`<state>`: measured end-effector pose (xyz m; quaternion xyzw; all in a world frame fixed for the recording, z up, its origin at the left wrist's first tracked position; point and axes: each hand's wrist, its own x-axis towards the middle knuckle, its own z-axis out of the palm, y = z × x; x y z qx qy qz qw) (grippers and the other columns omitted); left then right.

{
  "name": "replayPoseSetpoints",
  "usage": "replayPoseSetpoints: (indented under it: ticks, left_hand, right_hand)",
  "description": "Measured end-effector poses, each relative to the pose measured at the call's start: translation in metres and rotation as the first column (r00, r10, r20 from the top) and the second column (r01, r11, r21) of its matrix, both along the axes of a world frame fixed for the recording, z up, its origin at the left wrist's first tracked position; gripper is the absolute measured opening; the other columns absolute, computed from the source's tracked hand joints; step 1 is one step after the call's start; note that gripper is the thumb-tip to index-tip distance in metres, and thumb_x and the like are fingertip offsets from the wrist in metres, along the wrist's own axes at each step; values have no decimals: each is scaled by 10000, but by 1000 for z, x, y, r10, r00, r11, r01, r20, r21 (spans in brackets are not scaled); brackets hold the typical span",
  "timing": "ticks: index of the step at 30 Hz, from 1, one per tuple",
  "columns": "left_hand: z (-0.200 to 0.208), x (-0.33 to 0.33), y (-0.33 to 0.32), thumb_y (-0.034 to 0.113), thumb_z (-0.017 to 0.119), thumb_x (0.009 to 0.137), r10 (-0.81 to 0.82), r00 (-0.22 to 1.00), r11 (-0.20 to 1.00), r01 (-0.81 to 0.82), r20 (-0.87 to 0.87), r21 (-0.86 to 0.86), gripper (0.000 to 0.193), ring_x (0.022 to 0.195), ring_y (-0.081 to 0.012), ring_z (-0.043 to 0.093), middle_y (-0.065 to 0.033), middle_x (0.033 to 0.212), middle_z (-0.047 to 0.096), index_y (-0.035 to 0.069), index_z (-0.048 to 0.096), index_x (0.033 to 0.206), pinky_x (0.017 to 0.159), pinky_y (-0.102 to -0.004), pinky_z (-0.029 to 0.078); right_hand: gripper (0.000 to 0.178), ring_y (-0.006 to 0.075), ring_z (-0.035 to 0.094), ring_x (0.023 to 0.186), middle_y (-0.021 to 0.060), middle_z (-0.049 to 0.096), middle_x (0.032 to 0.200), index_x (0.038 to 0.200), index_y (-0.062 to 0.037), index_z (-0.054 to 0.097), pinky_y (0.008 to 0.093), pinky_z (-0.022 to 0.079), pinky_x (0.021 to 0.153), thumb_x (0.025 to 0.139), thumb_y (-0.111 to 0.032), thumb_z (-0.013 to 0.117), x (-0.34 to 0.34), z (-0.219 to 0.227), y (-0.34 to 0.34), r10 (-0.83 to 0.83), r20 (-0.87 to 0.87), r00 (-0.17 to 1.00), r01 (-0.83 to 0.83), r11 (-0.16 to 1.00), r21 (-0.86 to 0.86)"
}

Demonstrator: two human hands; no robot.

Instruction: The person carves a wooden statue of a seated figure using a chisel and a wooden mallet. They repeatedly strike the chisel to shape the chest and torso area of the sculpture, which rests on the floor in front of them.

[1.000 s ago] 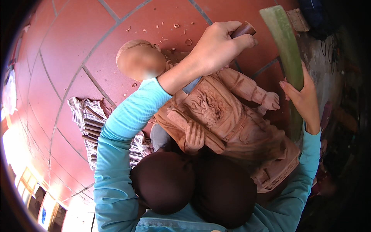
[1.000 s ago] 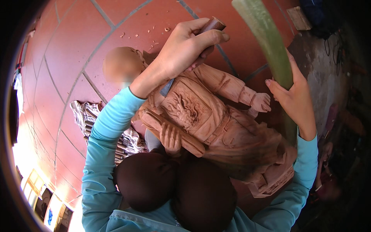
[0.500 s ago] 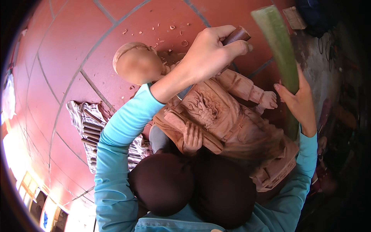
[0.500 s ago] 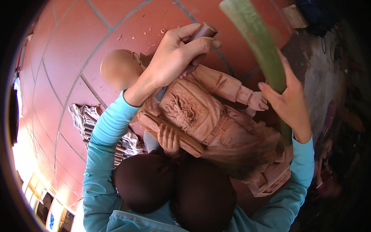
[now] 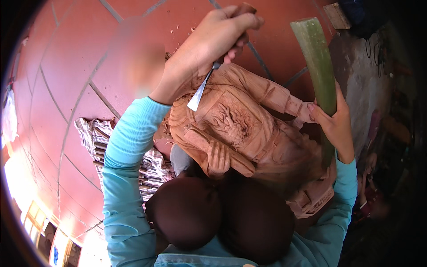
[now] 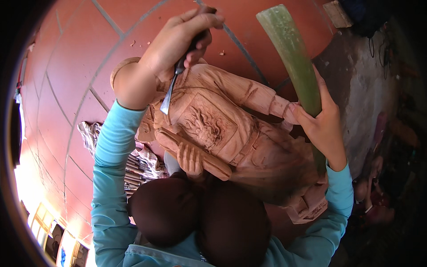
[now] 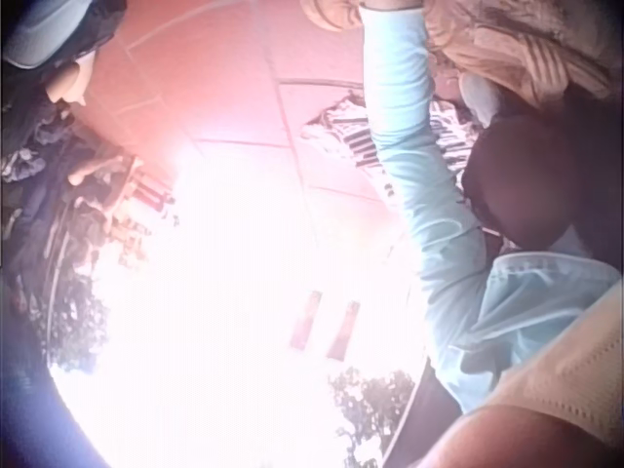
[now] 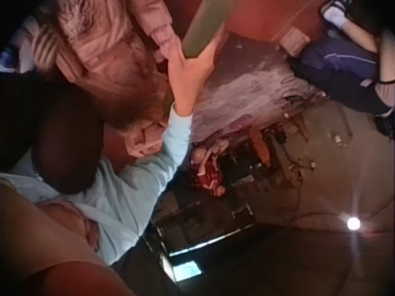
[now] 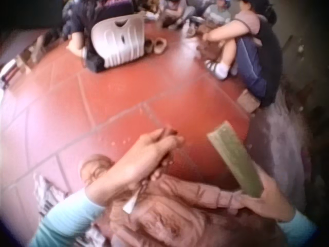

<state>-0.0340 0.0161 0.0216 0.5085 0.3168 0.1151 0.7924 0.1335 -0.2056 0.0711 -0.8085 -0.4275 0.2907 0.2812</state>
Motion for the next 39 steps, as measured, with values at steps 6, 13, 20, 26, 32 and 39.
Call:
replayPoseSetpoints:
  ticks: [6, 13, 20, 26, 32, 39]
  left_hand:
    - [-13, 41, 8, 334, 533, 905, 86, 996, 995, -85, -33, 50, 287, 437, -103, 434, -2, 610, 471, 65, 556, 1003, 379, -247, 362]
    - [-23, 49, 9, 305, 534, 893, 79, 994, 994, -85, 72, 74, 260, 455, -99, 439, -3, 605, 482, 59, 579, 965, 394, -247, 361]
    - [-34, 56, 8, 281, 547, 878, 120, 988, 987, -129, 93, 97, 268, 490, -115, 462, -19, 612, 505, 28, 589, 955, 438, -272, 384]
    - [-42, 62, 3, 258, 554, 865, 111, 992, 990, -115, 54, 85, 259, 510, -134, 474, -35, 622, 528, 12, 607, 925, 457, -288, 396]
    - [-49, 55, -6, 240, 622, 816, 58, 998, 996, -58, 0, 61, 239, 473, -96, 483, -23, 600, 515, 1, 622, 830, 416, -242, 406]
    - [-32, 28, -10, 206, 603, 841, -310, 951, 927, 306, 16, -219, 196, 447, -53, 434, 5, 599, 492, 18, 598, 784, 363, -199, 343]
  right_hand:
    - [431, 53, 496, 637, 11, 542, 808, 1233, -20, 497, 202, 417, 564, 833, -30, 657, -3, -1, 10, -115, -40, 993, 116, 992, 41]
    - [567, 47, 495, 645, -7, 534, 813, 1334, -31, 445, 197, 430, 570, 815, -28, 675, 5, 2, 13, -168, -139, 976, 166, 986, -25]
    - [551, 59, 502, 601, 6, 558, 804, 1305, -34, 463, 214, 429, 526, 806, -70, 696, 13, 3, 29, -205, -192, 960, 209, 978, 0]
    - [599, 65, 499, 584, 6, 570, 783, 1351, -47, 425, 214, 427, 512, 809, -83, 677, 28, 5, 63, -195, -260, 946, 168, 978, -119]
    - [704, 58, 471, 570, -10, 534, 765, 1435, -89, 330, 210, 406, 483, 805, -47, 641, 52, 3, 79, -2, -121, 993, -32, 959, -280]
    - [698, 77, 493, 822, 32, 552, 1068, 1416, -90, 381, 233, 442, 653, 777, 15, 641, 55, -14, 53, 317, 77, 945, -307, 944, -120]
